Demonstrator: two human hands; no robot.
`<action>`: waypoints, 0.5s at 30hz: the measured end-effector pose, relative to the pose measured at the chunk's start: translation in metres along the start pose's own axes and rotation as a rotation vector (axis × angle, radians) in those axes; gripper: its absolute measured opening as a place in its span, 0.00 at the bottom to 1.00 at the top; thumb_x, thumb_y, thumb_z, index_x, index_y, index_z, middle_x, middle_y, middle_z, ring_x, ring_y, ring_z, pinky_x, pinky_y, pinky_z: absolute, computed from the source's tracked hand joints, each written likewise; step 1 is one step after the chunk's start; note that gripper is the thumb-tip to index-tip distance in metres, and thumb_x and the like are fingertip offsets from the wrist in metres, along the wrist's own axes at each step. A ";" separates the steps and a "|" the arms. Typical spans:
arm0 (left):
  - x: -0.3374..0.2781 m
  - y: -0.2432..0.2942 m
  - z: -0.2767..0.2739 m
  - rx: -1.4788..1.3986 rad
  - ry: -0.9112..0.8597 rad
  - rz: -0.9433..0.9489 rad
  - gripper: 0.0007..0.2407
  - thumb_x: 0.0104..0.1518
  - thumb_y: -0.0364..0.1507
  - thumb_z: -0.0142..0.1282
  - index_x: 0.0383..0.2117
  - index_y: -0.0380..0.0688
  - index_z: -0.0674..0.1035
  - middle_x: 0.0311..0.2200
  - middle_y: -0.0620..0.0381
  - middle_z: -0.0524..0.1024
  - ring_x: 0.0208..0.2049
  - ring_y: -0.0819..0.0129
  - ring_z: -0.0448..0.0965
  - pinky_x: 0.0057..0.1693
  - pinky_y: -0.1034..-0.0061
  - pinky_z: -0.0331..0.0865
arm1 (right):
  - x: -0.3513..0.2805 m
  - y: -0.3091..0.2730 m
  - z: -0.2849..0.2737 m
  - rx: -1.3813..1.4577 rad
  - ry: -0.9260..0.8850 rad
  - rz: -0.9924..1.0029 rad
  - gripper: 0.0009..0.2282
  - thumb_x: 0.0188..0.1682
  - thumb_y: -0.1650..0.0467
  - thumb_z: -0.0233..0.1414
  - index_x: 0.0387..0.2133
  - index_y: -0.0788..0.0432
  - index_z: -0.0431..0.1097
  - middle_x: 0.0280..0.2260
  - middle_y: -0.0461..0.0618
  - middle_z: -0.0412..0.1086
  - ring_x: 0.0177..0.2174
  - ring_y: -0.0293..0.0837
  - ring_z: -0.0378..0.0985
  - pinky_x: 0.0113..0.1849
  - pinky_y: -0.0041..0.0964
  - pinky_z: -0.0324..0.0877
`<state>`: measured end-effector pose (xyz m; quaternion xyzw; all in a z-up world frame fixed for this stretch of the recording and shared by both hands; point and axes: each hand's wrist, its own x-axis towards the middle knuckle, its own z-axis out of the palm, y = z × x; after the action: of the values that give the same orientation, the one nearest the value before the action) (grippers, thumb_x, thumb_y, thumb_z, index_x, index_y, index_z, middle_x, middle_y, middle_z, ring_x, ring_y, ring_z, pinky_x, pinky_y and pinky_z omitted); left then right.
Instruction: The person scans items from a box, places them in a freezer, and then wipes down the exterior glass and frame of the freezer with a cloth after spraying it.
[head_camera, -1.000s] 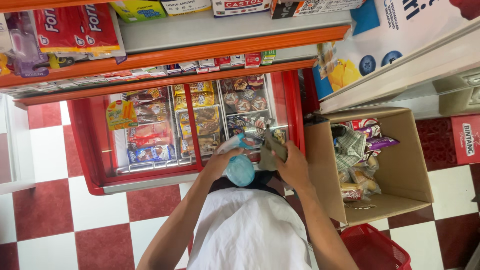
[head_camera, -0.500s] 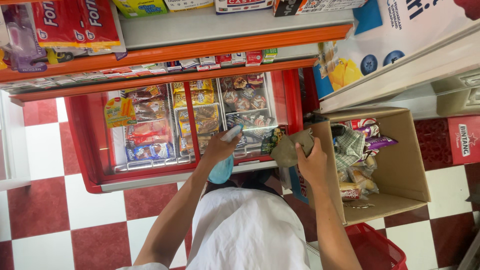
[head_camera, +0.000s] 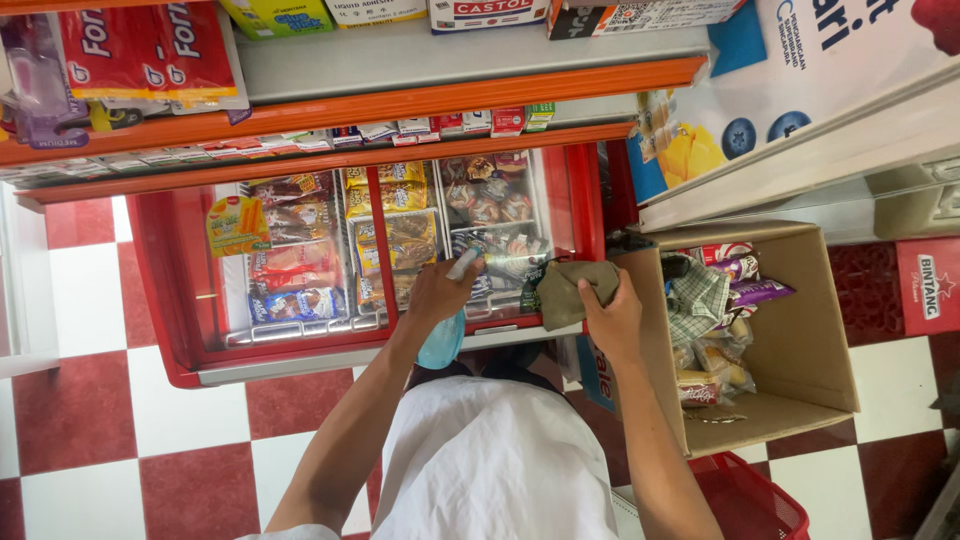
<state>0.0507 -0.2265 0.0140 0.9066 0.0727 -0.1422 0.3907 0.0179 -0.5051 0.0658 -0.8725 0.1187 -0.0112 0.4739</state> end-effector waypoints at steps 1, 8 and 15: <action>-0.001 0.001 -0.003 -0.038 -0.017 0.003 0.20 0.61 0.49 0.51 0.33 0.45 0.85 0.27 0.40 0.81 0.34 0.38 0.81 0.42 0.51 0.72 | 0.003 -0.002 0.001 0.001 0.002 -0.005 0.16 0.51 0.64 0.59 0.43 0.65 0.69 0.37 0.60 0.77 0.38 0.51 0.82 0.40 0.43 0.73; -0.007 0.004 -0.027 -0.209 -0.009 0.053 0.15 0.59 0.43 0.53 0.37 0.46 0.84 0.24 0.41 0.79 0.30 0.42 0.82 0.39 0.52 0.72 | 0.025 -0.030 0.030 0.022 -0.258 -0.479 0.34 0.49 0.60 0.60 0.64 0.68 0.57 0.60 0.71 0.60 0.60 0.62 0.59 0.56 0.55 0.60; -0.009 -0.020 -0.041 -0.174 0.224 0.184 0.15 0.62 0.41 0.55 0.40 0.41 0.82 0.38 0.41 0.81 0.41 0.42 0.80 0.46 0.55 0.73 | 0.053 0.004 0.117 -0.335 -0.216 -0.492 0.29 0.58 0.56 0.44 0.68 0.60 0.54 0.70 0.66 0.47 0.68 0.66 0.45 0.64 0.60 0.44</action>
<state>0.0453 -0.1830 0.0299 0.8823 0.0443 0.0030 0.4686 0.0838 -0.4222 -0.0068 -0.9371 -0.1467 -0.0128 0.3166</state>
